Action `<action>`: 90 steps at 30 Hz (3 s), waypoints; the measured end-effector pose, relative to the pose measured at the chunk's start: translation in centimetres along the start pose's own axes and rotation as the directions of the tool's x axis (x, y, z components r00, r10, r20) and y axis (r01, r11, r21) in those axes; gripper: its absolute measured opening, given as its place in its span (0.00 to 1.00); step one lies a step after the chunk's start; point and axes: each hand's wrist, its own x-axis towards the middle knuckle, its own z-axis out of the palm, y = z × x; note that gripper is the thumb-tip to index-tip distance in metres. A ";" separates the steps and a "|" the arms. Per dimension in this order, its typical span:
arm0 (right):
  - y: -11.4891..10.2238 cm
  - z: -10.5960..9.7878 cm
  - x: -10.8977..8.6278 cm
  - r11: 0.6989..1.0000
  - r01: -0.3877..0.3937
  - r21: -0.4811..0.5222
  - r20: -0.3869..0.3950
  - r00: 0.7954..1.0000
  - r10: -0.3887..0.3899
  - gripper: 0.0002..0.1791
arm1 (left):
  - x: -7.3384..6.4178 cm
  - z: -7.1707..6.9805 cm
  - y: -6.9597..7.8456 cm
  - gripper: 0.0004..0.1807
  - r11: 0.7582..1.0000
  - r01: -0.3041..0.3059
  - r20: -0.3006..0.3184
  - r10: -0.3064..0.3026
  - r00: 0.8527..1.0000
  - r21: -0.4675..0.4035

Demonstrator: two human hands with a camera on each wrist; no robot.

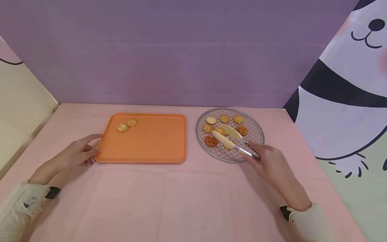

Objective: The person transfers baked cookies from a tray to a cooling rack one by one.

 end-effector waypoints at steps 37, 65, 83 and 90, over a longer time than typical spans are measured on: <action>3.5 -2.6 -6.2 0.988 -0.112 -0.108 0.017 0.993 0.114 0.27 | 0.0 0.2 0.4 0.34 1.000 0.000 -0.009 0.001 1.000 0.004; 0.8 -2.3 -4.5 0.992 -0.111 -0.065 0.012 0.994 0.113 0.29 | 0.0 0.2 0.3 0.34 1.000 0.002 -0.007 -0.002 1.000 -0.008; -4.1 -0.5 -0.2 0.999 -0.037 0.039 0.130 0.991 0.032 0.29 | -0.1 0.1 0.3 0.34 1.000 -0.017 -0.004 0.017 1.000 -0.013; -5.5 1.7 2.3 0.987 0.016 0.158 0.149 0.988 -0.040 0.30 | 0.0 0.0 0.5 0.34 1.000 -0.007 0.002 0.007 1.000 0.001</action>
